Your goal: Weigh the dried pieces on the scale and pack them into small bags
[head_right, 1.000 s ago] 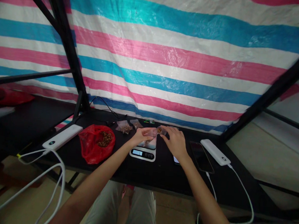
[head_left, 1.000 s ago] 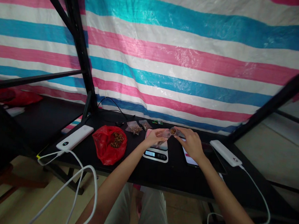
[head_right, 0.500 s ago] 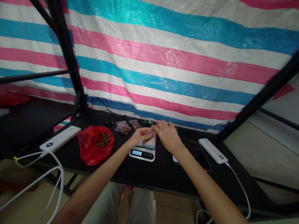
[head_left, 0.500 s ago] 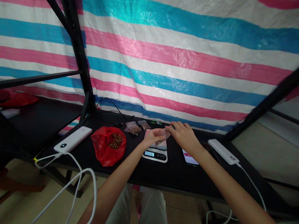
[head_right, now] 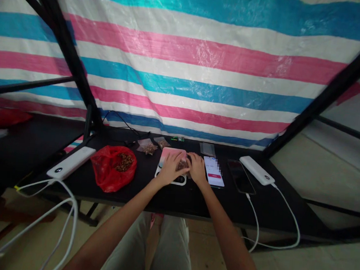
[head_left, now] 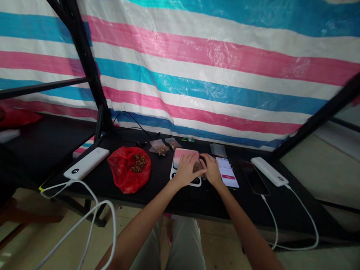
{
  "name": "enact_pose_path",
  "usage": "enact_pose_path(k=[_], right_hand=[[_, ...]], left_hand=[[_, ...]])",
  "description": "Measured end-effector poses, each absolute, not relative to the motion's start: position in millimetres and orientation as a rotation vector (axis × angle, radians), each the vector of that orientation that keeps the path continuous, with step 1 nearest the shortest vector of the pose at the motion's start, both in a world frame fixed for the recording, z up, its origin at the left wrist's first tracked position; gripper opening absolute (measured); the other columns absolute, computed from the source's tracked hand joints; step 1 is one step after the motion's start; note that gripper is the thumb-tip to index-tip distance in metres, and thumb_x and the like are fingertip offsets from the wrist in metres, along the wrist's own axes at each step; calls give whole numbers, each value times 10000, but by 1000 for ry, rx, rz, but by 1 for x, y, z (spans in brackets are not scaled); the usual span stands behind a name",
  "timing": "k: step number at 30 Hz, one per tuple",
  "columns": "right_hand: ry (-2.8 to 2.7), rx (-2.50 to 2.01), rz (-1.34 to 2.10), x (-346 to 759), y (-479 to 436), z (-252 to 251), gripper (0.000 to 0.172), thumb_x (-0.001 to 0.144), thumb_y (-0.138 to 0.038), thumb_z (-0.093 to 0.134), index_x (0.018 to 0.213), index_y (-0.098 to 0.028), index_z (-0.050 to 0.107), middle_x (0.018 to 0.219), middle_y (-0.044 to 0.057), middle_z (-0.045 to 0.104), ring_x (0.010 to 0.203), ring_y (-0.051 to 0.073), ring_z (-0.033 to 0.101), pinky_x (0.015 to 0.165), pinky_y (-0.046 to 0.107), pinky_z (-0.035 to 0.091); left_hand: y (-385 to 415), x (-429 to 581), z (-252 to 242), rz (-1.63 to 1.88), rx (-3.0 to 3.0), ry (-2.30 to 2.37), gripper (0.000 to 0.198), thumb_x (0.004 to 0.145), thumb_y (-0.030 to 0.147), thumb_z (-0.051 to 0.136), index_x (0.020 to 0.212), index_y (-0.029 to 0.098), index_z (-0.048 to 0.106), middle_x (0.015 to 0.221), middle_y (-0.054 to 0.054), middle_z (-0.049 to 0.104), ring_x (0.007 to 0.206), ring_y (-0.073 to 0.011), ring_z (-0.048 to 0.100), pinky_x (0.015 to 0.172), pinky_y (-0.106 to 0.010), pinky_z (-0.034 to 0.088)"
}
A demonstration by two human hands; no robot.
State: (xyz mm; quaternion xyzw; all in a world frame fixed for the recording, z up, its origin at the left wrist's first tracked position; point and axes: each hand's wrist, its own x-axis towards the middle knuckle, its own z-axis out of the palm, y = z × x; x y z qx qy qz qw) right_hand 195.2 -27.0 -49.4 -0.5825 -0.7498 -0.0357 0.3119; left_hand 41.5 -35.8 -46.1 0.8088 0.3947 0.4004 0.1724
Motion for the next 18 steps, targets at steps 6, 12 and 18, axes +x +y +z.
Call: enact_pose_path(k=[6,12,18], right_hand=[[-1654,-1363,137,201,-26,-35,396,920,-288,206,1057,-182,562,1028,86,632,985,184,560,882,360,407],[-2176,-1540,-46,248,-60,-17,274,850,-306,449,1094,-262,568,1125,57,605,1073,250,509,869,437,357],[-2427,-1629,-336,255,-77,-28,356,790,-230,560,1146,-216,540,1081,97,619,1027,261,520,855,427,315]], left_hand=[[-44,46,-40,824,2768,1166,786,660,498,654,1295,118,390,1405,-214,294,1308,-330,245,1062,-548,72],[-39,51,-32,731,2913,956,740,631,484,683,1238,127,457,1394,-210,317,1327,-337,192,1043,-587,-21],[-30,76,-35,573,2829,874,641,591,375,744,1141,118,537,1102,-176,580,1150,-341,438,1057,-514,94]])
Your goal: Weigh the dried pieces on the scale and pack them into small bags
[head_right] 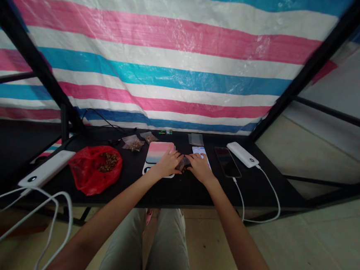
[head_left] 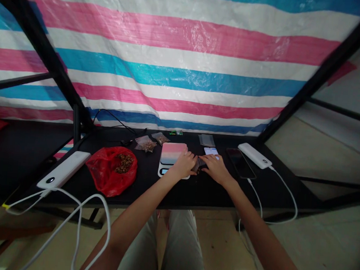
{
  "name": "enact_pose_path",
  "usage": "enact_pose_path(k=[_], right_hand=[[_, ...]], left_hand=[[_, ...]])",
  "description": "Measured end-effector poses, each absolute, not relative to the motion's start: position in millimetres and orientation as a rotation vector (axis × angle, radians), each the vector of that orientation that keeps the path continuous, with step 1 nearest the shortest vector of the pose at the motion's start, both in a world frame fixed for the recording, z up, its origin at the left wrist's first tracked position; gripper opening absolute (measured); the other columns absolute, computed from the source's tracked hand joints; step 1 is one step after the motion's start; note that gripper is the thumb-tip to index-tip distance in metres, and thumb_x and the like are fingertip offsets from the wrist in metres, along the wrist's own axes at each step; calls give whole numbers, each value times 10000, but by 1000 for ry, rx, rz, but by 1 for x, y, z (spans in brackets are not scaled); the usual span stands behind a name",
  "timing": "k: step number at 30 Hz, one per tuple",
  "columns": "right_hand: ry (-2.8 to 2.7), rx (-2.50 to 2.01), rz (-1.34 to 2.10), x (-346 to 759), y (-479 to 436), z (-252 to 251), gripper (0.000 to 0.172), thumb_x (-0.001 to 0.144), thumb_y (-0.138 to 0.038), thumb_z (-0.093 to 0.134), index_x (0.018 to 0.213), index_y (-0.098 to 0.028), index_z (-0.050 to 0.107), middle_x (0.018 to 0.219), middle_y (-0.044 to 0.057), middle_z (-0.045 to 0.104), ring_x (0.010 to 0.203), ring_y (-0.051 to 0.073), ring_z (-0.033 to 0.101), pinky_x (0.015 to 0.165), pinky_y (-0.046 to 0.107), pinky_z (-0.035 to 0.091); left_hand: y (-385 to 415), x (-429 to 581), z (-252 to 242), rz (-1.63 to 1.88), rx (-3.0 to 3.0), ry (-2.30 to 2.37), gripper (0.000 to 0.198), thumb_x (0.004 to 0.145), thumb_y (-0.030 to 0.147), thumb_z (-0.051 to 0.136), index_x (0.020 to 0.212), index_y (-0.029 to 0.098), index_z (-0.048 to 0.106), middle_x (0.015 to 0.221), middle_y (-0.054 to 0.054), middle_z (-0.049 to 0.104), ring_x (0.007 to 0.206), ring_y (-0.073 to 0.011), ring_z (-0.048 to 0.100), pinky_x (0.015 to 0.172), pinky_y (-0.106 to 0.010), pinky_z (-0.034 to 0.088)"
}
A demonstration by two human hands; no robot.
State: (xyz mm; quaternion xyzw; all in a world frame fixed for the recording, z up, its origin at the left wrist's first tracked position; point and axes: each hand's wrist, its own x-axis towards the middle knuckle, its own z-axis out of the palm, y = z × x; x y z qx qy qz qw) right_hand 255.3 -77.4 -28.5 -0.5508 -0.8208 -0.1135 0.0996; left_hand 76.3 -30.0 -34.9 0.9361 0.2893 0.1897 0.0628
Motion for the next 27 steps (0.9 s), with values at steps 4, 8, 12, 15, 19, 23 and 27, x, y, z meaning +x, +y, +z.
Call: enact_pose_path(k=[4,8,12,15,19,23,27], right_hand=[[-2414,-1650,-363,250,-74,-30,267,798,-228,561,1064,-212,576,975,69,652,951,244,546,849,412,296],[-2399,-1594,-382,251,-74,-16,266,814,-246,549,1079,-228,558,1008,56,647,969,239,528,864,414,272],[-2418,-1503,-494,242,-74,21,291,818,-231,537,1109,-223,535,1028,65,638,982,245,507,891,431,246],[-2466,-1433,-614,226,-72,56,248,821,-207,519,1066,-220,551,1004,67,636,995,253,486,919,444,225],[-2550,-1302,-790,202,-68,92,234,829,-103,441,1006,-196,561,1022,77,620,1007,248,469,942,438,211],[-2615,-1178,-844,188,-64,104,261,831,-62,395,1007,-175,552,1044,96,611,1011,248,469,921,413,241],[-2473,-1279,-638,194,-54,84,260,851,-158,434,1100,-175,506,1082,103,607,1012,247,503,875,401,289]], left_hand=[[-25,80,-37,527,2850,877,562,635,408,708,1089,112,560,976,-161,614,1015,-314,520,1021,-473,202],[-21,69,-37,637,2816,827,616,655,453,679,1146,108,535,1024,-162,606,1011,-295,525,963,-430,308],[-16,59,-36,890,2528,855,652,654,461,680,1201,148,510,1081,-130,601,1027,-263,530,922,-397,377],[-15,55,-34,1106,2203,904,617,647,404,706,1197,188,525,1070,-88,618,1007,-234,550,905,-379,409],[-19,51,-28,1314,1827,845,574,629,334,725,1157,179,564,1088,-78,627,1010,-225,567,920,-370,418],[-23,41,-17,1411,1643,840,496,665,295,692,1126,144,586,1104,-94,630,1023,-219,571,947,-367,402],[-17,30,-17,1449,1518,800,476,688,317,667,1125,148,581,1064,-81,646,993,-197,588,927,-338,417]])
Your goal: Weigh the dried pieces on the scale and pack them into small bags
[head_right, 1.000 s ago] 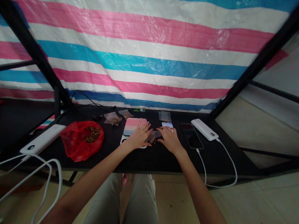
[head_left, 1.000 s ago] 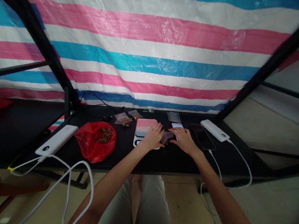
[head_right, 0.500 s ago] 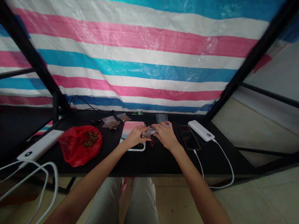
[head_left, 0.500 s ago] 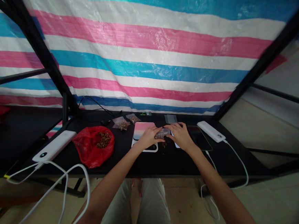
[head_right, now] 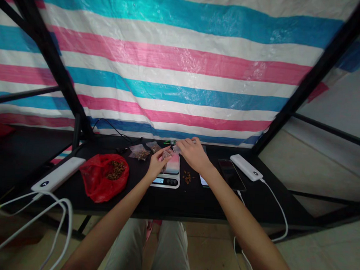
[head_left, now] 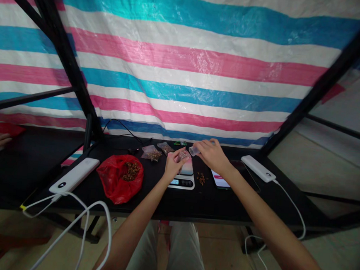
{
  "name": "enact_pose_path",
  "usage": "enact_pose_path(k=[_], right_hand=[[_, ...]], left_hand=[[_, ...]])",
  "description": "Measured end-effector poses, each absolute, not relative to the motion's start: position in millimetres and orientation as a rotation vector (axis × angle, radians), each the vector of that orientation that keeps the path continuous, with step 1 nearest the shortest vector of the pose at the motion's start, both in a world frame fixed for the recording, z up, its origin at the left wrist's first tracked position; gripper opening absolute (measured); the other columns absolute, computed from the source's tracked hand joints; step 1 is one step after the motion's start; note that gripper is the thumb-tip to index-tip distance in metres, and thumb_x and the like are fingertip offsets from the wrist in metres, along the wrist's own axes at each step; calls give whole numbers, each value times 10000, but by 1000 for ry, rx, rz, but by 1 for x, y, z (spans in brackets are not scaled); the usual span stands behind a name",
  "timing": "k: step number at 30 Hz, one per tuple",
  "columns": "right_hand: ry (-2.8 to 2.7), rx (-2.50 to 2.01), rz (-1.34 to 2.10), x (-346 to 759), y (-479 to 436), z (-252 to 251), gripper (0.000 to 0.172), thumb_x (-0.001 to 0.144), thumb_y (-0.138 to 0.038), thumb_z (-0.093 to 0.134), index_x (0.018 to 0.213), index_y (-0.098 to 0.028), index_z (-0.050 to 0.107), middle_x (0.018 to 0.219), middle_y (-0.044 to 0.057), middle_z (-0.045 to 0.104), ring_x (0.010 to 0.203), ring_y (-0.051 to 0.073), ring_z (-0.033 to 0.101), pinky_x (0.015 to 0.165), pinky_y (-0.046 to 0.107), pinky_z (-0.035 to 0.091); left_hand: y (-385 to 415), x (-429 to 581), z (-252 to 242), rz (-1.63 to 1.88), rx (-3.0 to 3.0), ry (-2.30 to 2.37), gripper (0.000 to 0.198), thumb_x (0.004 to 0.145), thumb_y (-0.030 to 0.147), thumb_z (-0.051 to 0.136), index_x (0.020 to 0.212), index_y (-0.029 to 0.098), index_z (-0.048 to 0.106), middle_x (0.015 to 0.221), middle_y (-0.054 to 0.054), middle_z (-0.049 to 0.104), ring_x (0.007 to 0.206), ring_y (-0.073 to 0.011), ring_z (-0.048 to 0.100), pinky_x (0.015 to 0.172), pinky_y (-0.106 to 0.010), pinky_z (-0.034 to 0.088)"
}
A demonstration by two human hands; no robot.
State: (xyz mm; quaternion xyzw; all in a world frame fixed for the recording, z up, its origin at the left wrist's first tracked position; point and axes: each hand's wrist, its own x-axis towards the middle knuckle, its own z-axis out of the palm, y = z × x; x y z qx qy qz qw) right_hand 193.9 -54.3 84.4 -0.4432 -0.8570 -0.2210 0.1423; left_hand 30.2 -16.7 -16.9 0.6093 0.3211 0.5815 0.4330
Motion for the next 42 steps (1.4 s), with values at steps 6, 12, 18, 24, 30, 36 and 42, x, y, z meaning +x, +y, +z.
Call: enact_pose_path(k=[6,12,18,24,30,36,42], right_hand=[[-2022,-1694,-40,216,-28,3,369,820,-283,516,1183,-248,460,1013,43,664,927,229,606,782,382,395],[-1725,-1777,242,215,-12,-56,373,752,-221,569,1111,-200,470,1043,64,656,961,227,605,810,382,439],[-1600,-1678,8,210,-35,-78,522,786,-255,515,1269,-110,380,1205,171,520,1132,268,473,933,453,390],[-1698,-1660,-108,208,-95,-108,381,841,-311,470,1179,-141,511,1195,166,519,1138,281,463,949,475,392],[-1757,-1616,19,207,-96,-106,359,883,-231,382,1212,-155,501,1186,135,558,1127,243,501,946,451,419],[-1901,-1521,103,217,-82,-97,417,866,-162,391,1278,-171,455,1248,119,526,1155,216,477,969,425,408],[-1999,-1478,36,220,-85,-98,389,861,-110,343,1192,-167,540,1208,115,557,1121,221,488,938,442,422]], left_hand=[[3,20,-25,1495,1410,842,417,776,361,560,1134,147,551,986,-80,659,903,-165,612,855,-301,450],[13,12,-24,1354,1925,939,422,734,350,622,1111,169,563,1096,-81,608,1013,-203,554,923,-350,398],[20,12,-33,894,2338,892,533,715,393,643,1179,160,527,1109,-97,598,1042,-226,533,942,-366,378],[20,12,-40,884,2386,901,626,720,413,636,1261,162,444,1214,-105,547,1124,-230,479,991,-384,321],[9,-4,-33,1277,2309,1023,419,843,362,484,1228,198,457,1217,-77,531,1137,-197,453,993,-380,303],[4,-35,-46,1644,2011,1362,259,897,300,365,930,168,585,932,-62,613,921,-181,529,846,-330,394],[11,-42,-56,1617,2027,1469,281,903,264,340,813,171,590,830,-56,603,850,-183,525,788,-310,397]])
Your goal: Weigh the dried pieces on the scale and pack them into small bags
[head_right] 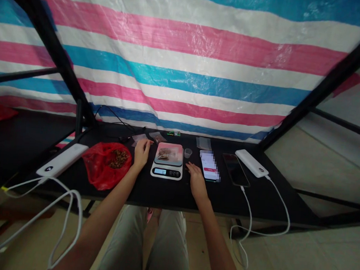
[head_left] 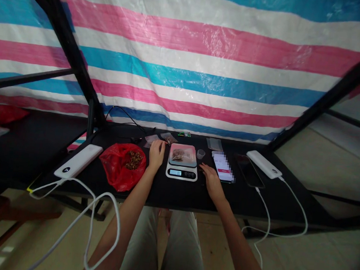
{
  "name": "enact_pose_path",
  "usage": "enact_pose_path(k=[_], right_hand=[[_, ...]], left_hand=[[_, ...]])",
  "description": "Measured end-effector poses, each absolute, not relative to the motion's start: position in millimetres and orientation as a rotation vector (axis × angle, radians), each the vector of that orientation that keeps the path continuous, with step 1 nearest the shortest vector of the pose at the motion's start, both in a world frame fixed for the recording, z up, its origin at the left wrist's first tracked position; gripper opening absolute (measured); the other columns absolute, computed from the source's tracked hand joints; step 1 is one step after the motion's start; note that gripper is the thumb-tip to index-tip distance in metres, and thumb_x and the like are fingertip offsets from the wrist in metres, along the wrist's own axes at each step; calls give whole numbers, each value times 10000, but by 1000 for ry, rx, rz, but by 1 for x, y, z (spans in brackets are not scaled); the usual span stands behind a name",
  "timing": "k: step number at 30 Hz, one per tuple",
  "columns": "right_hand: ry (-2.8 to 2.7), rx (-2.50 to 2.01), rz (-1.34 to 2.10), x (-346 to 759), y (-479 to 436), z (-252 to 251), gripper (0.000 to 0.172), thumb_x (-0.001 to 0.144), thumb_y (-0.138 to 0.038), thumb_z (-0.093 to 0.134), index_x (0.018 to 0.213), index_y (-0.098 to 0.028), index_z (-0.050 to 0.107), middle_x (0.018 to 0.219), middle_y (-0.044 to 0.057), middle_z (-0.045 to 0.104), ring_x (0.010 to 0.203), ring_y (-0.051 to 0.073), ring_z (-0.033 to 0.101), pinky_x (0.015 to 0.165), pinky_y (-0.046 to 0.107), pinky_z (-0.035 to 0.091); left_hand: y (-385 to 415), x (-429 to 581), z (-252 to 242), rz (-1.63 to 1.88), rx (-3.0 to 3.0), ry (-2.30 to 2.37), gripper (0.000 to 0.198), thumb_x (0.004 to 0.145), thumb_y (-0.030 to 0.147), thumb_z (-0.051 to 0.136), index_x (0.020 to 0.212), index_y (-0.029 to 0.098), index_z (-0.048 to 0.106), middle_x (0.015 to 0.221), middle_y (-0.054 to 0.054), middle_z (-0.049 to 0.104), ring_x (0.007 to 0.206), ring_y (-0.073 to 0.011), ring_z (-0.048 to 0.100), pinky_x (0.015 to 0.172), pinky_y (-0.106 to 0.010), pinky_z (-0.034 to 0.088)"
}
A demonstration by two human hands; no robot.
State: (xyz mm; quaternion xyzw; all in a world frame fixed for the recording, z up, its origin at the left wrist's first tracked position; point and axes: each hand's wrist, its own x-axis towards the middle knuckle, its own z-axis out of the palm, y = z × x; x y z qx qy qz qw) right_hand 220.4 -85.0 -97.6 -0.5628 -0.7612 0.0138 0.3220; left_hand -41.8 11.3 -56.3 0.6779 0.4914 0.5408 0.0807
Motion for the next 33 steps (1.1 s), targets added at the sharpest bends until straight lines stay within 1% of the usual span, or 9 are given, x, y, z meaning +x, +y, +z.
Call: enact_pose_path(k=[7,11,13,15,18,20,23,27,33], right_hand=[[-2025,-1578,-150,212,-95,-84,350,862,-125,360,1156,-177,544,1061,122,588,995,245,528,838,413,467],[-2116,-1620,-188,216,-94,-82,377,845,-74,341,1146,-168,548,1076,122,576,987,234,527,842,388,469],[-2156,-1625,-171,219,-92,-82,386,838,-58,339,1144,-160,552,1092,122,572,988,229,526,847,383,471],[-2167,-1613,-150,222,-90,-81,378,839,-61,343,1132,-153,564,1092,124,574,987,230,528,849,386,472],[-2135,-1573,-89,224,-87,-80,347,847,-93,359,1102,-151,588,1072,127,584,984,234,535,847,395,475],[-2104,-1550,-34,224,-86,-79,327,852,-118,372,1085,-156,599,1055,124,590,982,234,541,846,398,479],[-2057,-1519,35,225,-87,-76,304,856,-147,389,1055,-174,617,1040,112,595,973,232,554,847,403,481],[-2006,-1478,126,225,-90,-69,277,855,-164,412,1018,-195,634,1020,94,606,943,221,577,837,395,487],[-1969,-1430,211,219,-80,-48,246,835,-153,455,965,-180,662,962,86,624,895,205,595,813,357,488]], left_hand=[[9,-42,-58,1552,2095,1468,347,920,263,286,754,174,578,790,-51,592,814,-181,515,775,-312,388],[2,-40,-54,1509,2103,1458,351,920,279,286,753,176,577,791,-51,591,821,-178,520,784,-316,394],[-1,-34,-45,1464,2148,1386,304,908,304,329,803,176,584,834,-53,592,864,-180,520,810,-322,398],[-2,-24,-34,1349,2271,1215,245,849,368,461,956,180,575,966,-64,585,968,-196,502,872,-341,388],[2,-5,-19,1028,2495,867,682,632,441,698,1219,201,448,1190,-91,499,1126,-244,430,966,-383,338],[8,9,-14,817,2574,724,846,537,413,764,1274,215,400,1221,-99,479,1148,-268,417,976,-396,328],[19,24,-14,628,2576,694,768,530,355,774,1221,224,465,1173,-90,523,1108,-277,457,949,-398,349],[26,31,-18,595,2505,729,586,573,294,746,1119,217,546,1138,-75,560,1074,-259,492,929,-376,366],[28,26,-18,672,2378,682,656,580,256,744,1186,201,499,1159,-80,550,1089,-240,489,941,-371,370]])
